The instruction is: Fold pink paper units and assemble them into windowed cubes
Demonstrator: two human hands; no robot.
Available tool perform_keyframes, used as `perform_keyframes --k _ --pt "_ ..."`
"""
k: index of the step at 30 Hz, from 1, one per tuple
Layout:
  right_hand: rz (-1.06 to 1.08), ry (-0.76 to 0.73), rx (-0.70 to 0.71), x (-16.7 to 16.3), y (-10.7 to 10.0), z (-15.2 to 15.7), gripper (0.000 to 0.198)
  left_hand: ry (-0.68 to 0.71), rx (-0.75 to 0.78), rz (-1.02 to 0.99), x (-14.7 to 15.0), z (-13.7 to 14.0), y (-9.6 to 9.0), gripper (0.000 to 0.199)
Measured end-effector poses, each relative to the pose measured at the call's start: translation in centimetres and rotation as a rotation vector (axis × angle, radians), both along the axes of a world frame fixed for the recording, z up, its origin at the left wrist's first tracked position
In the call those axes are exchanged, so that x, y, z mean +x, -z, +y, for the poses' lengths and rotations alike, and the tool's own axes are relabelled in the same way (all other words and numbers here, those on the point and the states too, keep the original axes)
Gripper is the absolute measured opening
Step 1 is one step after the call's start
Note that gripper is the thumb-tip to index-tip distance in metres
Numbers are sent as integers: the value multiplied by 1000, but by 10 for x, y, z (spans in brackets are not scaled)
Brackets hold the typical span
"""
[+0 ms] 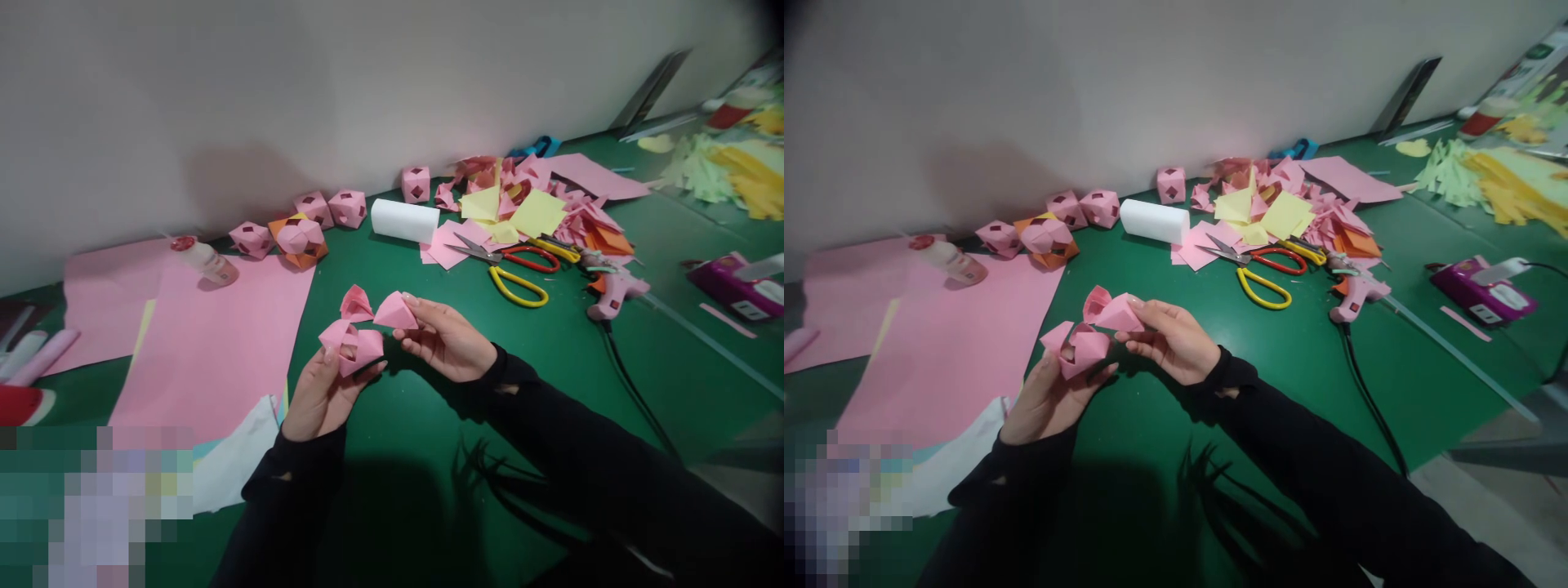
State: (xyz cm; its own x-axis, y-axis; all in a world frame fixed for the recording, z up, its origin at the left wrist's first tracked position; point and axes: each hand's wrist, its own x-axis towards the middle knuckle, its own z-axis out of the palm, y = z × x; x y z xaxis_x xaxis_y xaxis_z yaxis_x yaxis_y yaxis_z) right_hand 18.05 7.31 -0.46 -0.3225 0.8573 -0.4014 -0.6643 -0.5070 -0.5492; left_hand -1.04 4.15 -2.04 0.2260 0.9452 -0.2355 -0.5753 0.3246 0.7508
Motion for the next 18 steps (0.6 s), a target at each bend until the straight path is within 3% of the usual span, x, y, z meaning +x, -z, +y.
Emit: perform_keyframes --k 8,14,18 --pt "5 -84 67 3 0 -4 15 5 0 2 -1 0 -1 16" --pt "141 -53 -13 2 -4 -2 28 -3 -21 -66 0 1 -3 15" --pt "212 -5 -21 1 1 -3 10 -5 -30 -79 0 1 -2 22"
